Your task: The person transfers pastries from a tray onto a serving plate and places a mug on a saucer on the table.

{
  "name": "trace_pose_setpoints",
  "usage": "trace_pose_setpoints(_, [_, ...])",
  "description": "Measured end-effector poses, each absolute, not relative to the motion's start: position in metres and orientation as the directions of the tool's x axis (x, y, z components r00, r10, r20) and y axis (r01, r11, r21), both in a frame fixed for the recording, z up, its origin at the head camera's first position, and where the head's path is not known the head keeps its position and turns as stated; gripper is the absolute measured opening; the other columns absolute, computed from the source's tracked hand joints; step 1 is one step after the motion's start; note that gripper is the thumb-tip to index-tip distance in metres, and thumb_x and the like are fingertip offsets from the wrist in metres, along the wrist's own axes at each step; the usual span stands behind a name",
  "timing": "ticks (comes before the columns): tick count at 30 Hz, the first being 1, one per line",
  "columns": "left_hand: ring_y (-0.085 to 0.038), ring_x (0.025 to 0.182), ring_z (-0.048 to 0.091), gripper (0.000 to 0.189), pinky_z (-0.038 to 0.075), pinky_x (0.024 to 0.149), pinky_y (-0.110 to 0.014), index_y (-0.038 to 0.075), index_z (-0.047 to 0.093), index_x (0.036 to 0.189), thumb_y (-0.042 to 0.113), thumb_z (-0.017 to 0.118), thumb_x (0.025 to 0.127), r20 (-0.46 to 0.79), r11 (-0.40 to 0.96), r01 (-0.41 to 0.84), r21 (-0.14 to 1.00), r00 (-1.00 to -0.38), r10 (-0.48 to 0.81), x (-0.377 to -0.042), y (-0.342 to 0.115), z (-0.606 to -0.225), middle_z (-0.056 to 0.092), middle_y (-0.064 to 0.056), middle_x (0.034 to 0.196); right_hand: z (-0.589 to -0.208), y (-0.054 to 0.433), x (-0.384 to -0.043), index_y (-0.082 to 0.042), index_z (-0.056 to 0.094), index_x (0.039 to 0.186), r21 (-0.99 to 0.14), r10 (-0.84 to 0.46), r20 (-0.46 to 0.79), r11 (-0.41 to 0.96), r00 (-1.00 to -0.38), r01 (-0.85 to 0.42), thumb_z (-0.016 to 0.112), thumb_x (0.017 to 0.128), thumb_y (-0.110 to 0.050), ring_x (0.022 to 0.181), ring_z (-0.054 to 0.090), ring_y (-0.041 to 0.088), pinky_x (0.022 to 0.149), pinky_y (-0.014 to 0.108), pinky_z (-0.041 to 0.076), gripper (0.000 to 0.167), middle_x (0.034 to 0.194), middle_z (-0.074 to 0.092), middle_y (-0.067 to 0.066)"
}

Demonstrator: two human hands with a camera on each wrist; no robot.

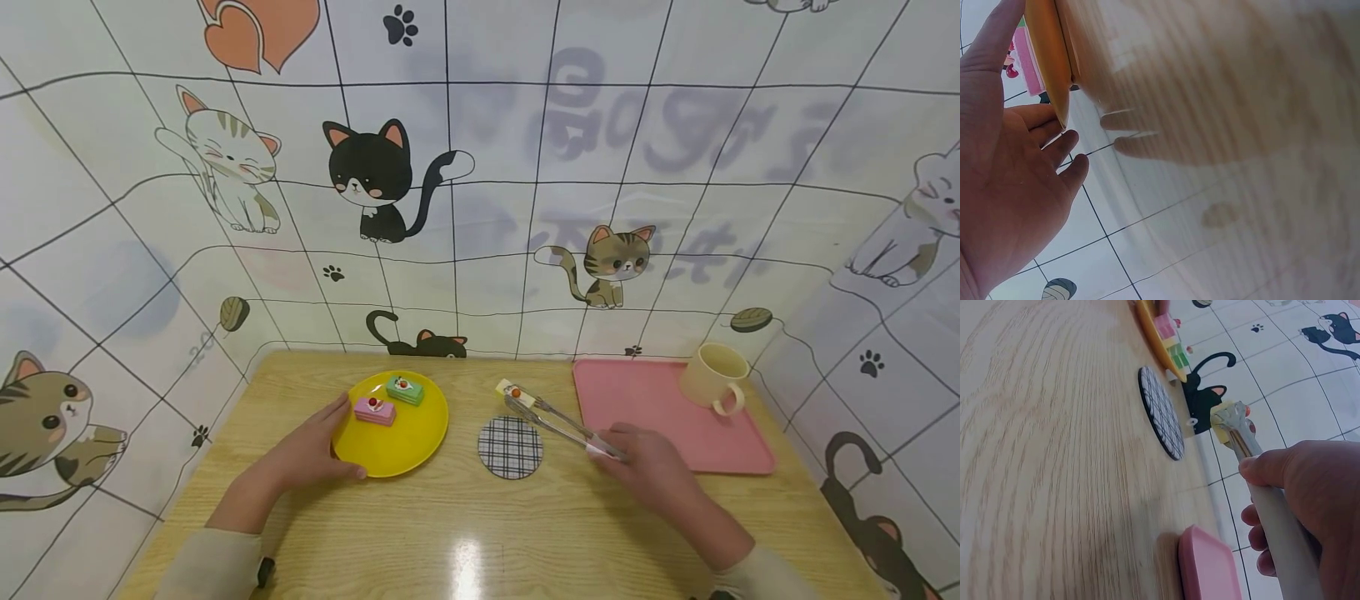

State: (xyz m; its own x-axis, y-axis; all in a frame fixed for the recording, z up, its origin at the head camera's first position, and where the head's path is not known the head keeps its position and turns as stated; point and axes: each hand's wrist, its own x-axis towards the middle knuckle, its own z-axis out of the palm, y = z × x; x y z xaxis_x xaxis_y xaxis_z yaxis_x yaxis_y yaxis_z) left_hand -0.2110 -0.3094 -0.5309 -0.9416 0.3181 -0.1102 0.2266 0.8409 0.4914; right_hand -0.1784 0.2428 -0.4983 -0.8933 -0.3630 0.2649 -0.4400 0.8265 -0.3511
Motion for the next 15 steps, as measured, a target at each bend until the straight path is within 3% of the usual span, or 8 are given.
trace_pose_setpoints(9, [-0.052, 0.162, 0.028, 0.13, 0.028, 0.13, -0.066, -0.008, 0.032, 0.169, 0.061, 0.095, 0.08, -0.107, 0.844, 0.227, 0.485, -0.943, 0.315, -0.211, -0.31, -0.53, 0.023, -0.027, 0.18, -0.498, 0.225, -0.183, -0.007, 0.085, 0.122, -0.333, -0.406, 0.265, 0.813, -0.875, -0.478, 0.09, 0.095, -0.022, 0.076, 0.056, 0.003, 0.067, 0.033, 0.056, 0.031, 0.097, 0.071, -0.009])
trace_pose_setpoints(15, [-0.052, 0.162, 0.028, 0.13, 0.028, 0.13, -0.066, -0.008, 0.032, 0.169, 0.062, 0.095, 0.08, -0.11, 0.844, 0.224, 0.488, -0.943, 0.314, -0.211, -0.31, -0.53, 0.023, -0.027, 0.18, -0.497, 0.212, -0.185, -0.005, 0.083, 0.124, -0.323, -0.429, 0.216, 0.816, -0.877, -0.479, 0.089, 0.096, -0.023, 0.094, 0.076, 0.02, 0.083, 0.045, 0.066, 0.034, 0.114, 0.08, 0.004])
